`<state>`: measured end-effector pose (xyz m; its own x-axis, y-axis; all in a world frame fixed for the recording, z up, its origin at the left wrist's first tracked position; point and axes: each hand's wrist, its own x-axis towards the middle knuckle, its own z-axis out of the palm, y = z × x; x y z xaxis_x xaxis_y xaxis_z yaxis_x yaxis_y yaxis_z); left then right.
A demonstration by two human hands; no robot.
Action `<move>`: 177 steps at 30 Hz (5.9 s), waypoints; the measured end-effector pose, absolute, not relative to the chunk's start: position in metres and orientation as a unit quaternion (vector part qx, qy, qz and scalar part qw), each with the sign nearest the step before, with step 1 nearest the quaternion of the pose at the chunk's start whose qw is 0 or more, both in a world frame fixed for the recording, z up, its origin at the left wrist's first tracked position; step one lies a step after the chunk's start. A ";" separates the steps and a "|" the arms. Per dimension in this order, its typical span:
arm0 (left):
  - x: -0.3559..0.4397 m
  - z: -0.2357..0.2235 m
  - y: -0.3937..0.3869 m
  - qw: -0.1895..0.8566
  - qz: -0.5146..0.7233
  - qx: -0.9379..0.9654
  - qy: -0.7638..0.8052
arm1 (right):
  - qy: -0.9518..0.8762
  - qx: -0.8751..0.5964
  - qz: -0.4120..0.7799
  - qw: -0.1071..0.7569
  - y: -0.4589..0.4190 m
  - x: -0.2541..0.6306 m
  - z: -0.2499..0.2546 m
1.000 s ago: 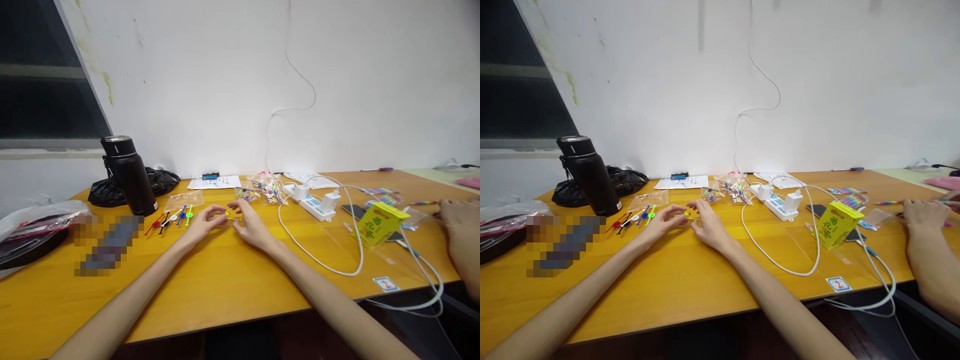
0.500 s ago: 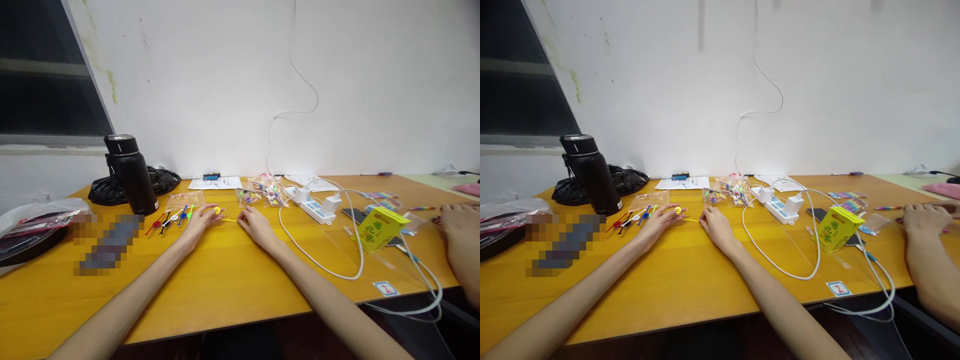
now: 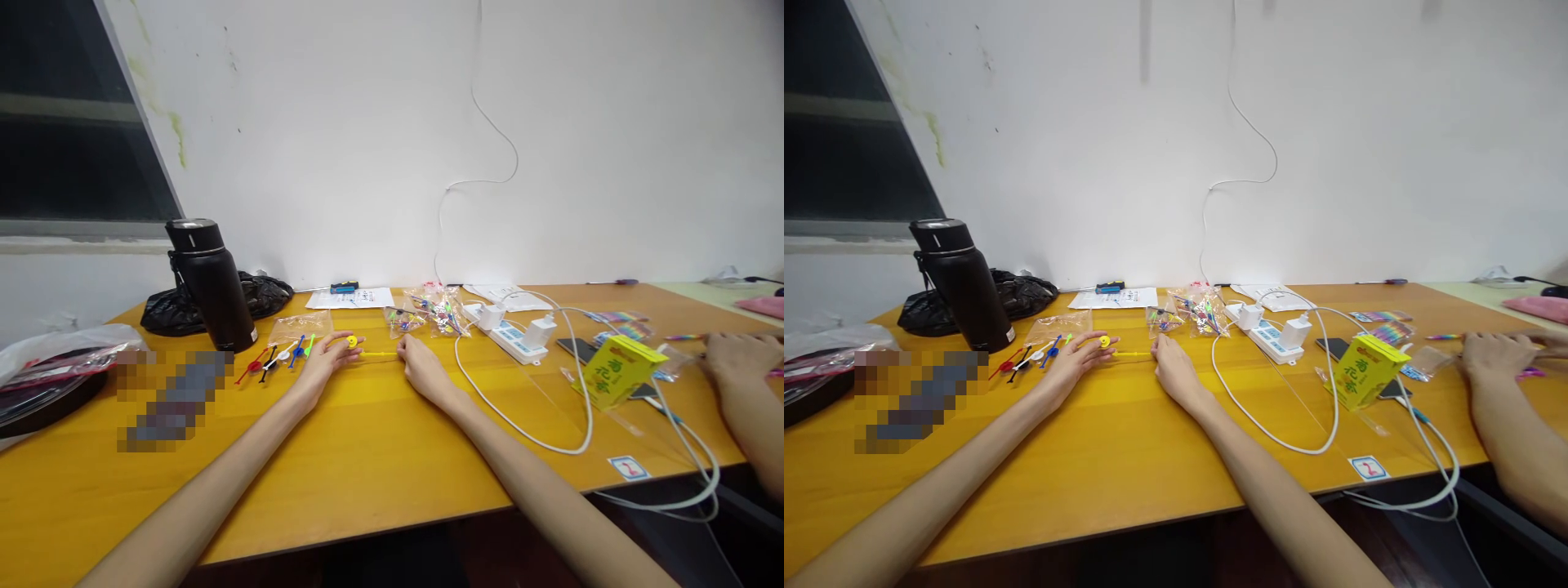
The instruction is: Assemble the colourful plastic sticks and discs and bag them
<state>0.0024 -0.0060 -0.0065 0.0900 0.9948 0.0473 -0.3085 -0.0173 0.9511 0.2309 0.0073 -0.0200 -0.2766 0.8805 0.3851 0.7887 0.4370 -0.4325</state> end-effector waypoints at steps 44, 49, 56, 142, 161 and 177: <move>0.009 -0.012 -0.005 0.622 0.511 0.482 0.345 | -0.753 -0.422 0.299 0.407 0.002 0.210 -0.009; 0.009 -0.011 -0.006 0.619 0.509 0.492 0.340 | -0.742 -0.404 0.347 0.408 0.005 0.211 -0.012; 0.009 -0.012 -0.007 0.627 0.503 0.488 0.341 | -0.717 -0.399 0.372 0.434 0.012 0.216 -0.014; 0.007 -0.006 -0.007 0.498 0.527 0.587 0.360 | -0.794 -0.356 0.360 0.337 -0.014 0.202 -0.007; -0.001 0.017 -0.013 0.460 0.573 0.566 0.373 | -0.802 -0.346 0.383 0.302 -0.013 0.208 -0.007; -0.150 0.032 -0.075 0.119 0.328 0.668 0.657 | -0.802 -0.341 0.382 0.307 -0.013 0.210 -0.007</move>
